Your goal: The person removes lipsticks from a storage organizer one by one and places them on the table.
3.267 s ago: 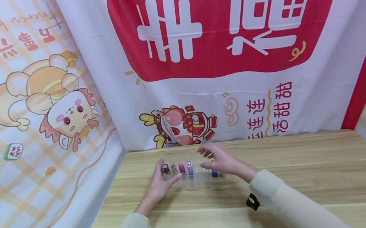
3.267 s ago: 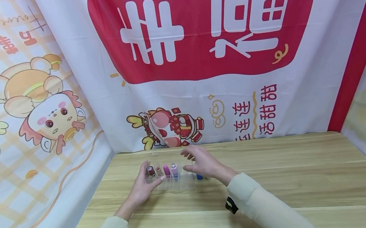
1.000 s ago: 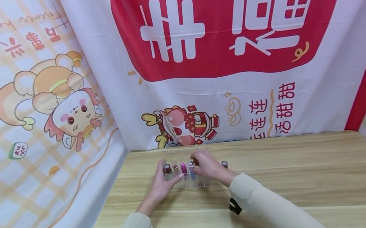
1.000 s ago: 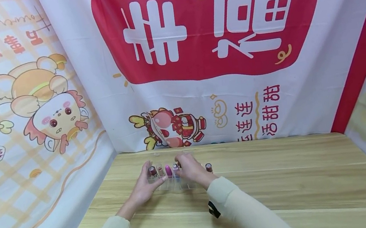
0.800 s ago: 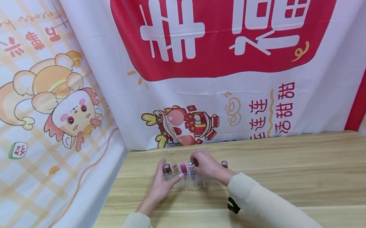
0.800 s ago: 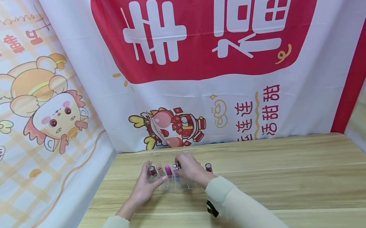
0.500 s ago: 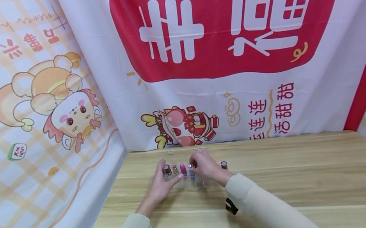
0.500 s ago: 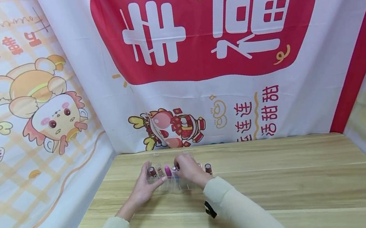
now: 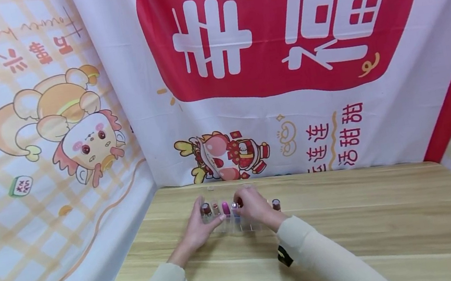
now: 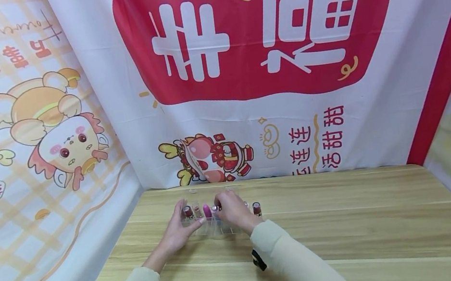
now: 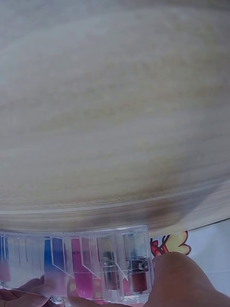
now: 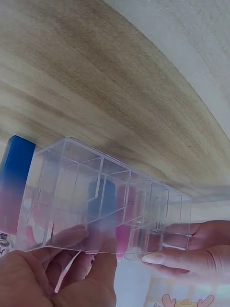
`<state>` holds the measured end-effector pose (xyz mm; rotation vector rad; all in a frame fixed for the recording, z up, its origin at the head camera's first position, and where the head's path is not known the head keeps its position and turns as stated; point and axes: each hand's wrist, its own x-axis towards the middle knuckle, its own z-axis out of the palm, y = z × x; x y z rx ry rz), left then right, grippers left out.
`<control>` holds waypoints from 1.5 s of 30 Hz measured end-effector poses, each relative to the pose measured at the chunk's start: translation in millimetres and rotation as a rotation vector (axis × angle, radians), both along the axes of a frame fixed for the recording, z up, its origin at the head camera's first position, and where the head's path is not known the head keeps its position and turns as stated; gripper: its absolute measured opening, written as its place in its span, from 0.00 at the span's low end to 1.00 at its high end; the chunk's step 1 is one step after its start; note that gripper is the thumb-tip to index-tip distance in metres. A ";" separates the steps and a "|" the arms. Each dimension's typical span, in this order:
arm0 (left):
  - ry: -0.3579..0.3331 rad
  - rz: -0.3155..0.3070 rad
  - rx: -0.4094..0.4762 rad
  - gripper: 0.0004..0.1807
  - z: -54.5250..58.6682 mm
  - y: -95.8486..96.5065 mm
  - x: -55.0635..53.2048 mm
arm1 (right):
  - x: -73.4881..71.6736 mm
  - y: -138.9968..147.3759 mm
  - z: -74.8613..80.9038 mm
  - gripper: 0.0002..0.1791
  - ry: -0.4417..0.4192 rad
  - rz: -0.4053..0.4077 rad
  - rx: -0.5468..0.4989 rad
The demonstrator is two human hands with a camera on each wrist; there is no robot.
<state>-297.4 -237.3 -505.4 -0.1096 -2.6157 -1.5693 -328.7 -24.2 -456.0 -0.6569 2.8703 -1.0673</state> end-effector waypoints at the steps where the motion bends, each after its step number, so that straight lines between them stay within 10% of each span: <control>1: -0.001 0.002 0.001 0.63 -0.3 0.0 -0.4 | -0.2 0.0 -0.3 0.05 -0.001 0.000 -0.009; 45: -0.008 0.004 -0.005 0.62 -3.3 -0.1 -2.8 | 7.8 11.4 3.0 0.10 0.020 -0.038 -0.377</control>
